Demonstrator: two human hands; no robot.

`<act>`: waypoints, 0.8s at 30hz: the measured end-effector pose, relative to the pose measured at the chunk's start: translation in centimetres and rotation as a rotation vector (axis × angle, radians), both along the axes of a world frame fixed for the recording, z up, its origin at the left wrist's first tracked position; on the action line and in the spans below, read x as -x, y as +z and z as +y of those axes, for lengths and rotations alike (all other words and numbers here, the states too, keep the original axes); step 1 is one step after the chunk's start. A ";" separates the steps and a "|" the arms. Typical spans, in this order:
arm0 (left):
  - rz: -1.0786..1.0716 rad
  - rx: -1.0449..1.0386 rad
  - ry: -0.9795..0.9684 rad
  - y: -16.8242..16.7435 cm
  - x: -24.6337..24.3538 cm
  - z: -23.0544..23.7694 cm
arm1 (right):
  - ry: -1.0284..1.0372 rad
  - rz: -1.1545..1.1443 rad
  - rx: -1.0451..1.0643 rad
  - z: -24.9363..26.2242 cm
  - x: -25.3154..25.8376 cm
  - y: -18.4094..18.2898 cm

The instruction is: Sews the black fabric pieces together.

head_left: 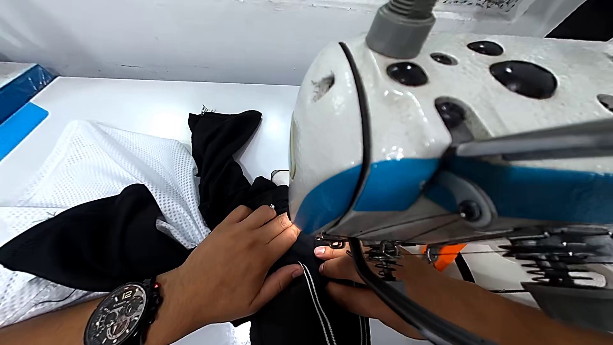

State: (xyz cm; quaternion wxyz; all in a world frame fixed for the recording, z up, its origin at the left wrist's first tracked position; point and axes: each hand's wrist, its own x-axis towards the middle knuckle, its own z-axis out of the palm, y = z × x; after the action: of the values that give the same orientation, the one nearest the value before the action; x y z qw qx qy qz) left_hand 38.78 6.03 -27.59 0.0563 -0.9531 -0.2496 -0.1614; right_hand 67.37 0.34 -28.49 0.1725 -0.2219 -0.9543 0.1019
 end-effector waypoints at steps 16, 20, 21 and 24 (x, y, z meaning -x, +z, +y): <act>-0.033 -0.023 -0.023 -0.1 0.2 0.1 | -0.018 0.018 -0.216 -1.8 1.6 0.3; -0.112 -0.052 -0.152 -0.4 1.2 -0.6 | -0.052 0.010 -0.242 -2.5 1.9 0.2; -0.115 -0.026 -0.197 -0.5 1.3 -0.8 | -0.046 0.016 -0.249 -2.7 2.0 0.2; -0.084 0.015 -0.267 -0.7 1.3 -1.6 | 0.025 0.072 -0.210 -3.0 2.0 0.4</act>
State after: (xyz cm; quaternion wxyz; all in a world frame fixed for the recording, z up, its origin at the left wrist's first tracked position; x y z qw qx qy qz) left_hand 37.49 4.48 -28.25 0.0168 -0.9707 -0.1238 -0.2053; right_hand 65.37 -2.68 -28.09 0.2275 -0.1870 -0.9556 0.0114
